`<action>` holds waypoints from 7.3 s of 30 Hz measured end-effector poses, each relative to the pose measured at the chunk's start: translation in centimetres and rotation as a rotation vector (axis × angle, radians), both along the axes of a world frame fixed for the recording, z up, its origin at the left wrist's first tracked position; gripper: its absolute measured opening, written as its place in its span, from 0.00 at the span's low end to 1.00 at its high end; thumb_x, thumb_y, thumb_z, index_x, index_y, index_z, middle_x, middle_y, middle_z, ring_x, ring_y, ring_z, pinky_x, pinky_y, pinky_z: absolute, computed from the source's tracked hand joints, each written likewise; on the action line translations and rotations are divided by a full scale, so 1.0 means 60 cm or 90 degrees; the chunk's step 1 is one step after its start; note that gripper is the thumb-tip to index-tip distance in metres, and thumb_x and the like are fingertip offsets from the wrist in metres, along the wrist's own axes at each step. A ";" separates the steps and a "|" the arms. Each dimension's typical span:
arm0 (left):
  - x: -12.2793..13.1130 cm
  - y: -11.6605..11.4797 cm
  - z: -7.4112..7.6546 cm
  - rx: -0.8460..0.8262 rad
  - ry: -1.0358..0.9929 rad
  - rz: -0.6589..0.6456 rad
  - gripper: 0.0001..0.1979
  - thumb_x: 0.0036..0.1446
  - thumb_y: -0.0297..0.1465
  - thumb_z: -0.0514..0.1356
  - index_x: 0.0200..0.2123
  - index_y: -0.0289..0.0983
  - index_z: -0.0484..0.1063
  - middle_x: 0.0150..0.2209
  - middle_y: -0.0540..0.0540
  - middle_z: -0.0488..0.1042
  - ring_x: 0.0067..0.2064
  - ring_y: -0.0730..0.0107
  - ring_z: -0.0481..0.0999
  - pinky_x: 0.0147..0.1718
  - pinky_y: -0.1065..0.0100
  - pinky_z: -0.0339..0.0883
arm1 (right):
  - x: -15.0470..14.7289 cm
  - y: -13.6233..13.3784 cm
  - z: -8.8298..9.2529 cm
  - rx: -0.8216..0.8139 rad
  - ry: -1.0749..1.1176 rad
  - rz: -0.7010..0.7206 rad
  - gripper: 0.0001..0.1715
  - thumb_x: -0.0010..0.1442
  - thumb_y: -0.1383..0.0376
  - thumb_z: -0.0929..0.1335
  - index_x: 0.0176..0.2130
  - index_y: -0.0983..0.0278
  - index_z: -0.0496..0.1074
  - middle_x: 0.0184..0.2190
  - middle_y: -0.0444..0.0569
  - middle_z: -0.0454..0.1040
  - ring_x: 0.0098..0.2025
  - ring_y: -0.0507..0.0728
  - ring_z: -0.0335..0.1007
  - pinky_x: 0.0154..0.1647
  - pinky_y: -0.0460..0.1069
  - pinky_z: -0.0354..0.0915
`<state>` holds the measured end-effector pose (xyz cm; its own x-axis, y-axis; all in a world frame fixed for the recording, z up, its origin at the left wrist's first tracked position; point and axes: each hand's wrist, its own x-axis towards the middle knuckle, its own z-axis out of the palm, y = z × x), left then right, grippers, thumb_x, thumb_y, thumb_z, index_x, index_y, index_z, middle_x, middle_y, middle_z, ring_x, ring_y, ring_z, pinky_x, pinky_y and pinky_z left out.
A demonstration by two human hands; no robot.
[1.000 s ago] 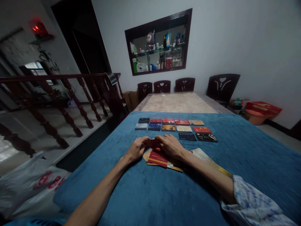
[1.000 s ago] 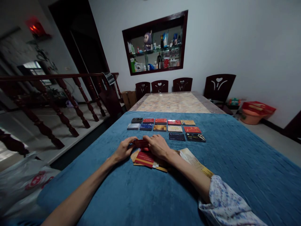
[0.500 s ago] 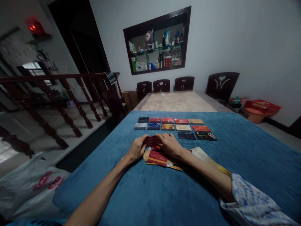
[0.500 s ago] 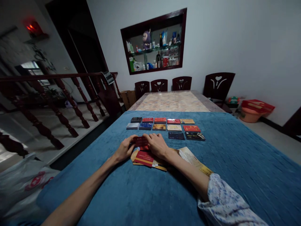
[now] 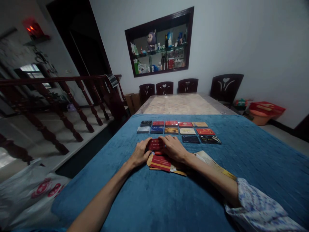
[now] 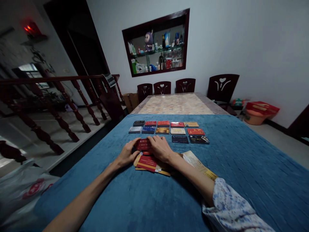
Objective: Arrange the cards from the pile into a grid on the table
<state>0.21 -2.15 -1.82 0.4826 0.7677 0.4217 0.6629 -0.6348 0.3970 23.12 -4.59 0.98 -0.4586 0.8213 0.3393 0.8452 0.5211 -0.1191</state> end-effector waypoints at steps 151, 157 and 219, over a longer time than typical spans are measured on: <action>0.067 0.122 0.067 0.100 0.189 0.016 0.15 0.64 0.27 0.54 0.45 0.43 0.80 0.52 0.44 0.76 0.63 0.51 0.57 0.58 0.45 0.50 | 0.039 0.163 0.083 -0.031 -0.117 0.014 0.14 0.61 0.68 0.64 0.40 0.61 0.78 0.44 0.55 0.78 0.52 0.65 0.62 0.44 0.54 0.55; 0.055 0.089 0.061 0.098 0.172 0.026 0.14 0.64 0.27 0.55 0.45 0.42 0.80 0.52 0.44 0.77 0.63 0.51 0.57 0.60 0.46 0.48 | 0.037 0.115 0.074 -0.022 -0.091 0.026 0.14 0.65 0.66 0.63 0.40 0.61 0.78 0.43 0.55 0.79 0.52 0.64 0.62 0.46 0.54 0.54; -0.006 -0.040 0.081 -0.149 0.203 -0.228 0.22 0.50 0.41 0.71 0.46 0.40 0.74 0.51 0.41 0.70 0.57 0.51 0.60 0.58 0.46 0.54 | 0.026 0.004 0.015 -0.093 -0.104 0.221 0.21 0.61 0.50 0.68 0.48 0.61 0.75 0.45 0.55 0.72 0.48 0.64 0.58 0.42 0.55 0.56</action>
<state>-0.13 -4.58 3.03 0.8083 0.5868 0.0475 0.5317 -0.7622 0.3693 24.68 -4.37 1.89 -0.7555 0.6421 0.1298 0.6357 0.7665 -0.0913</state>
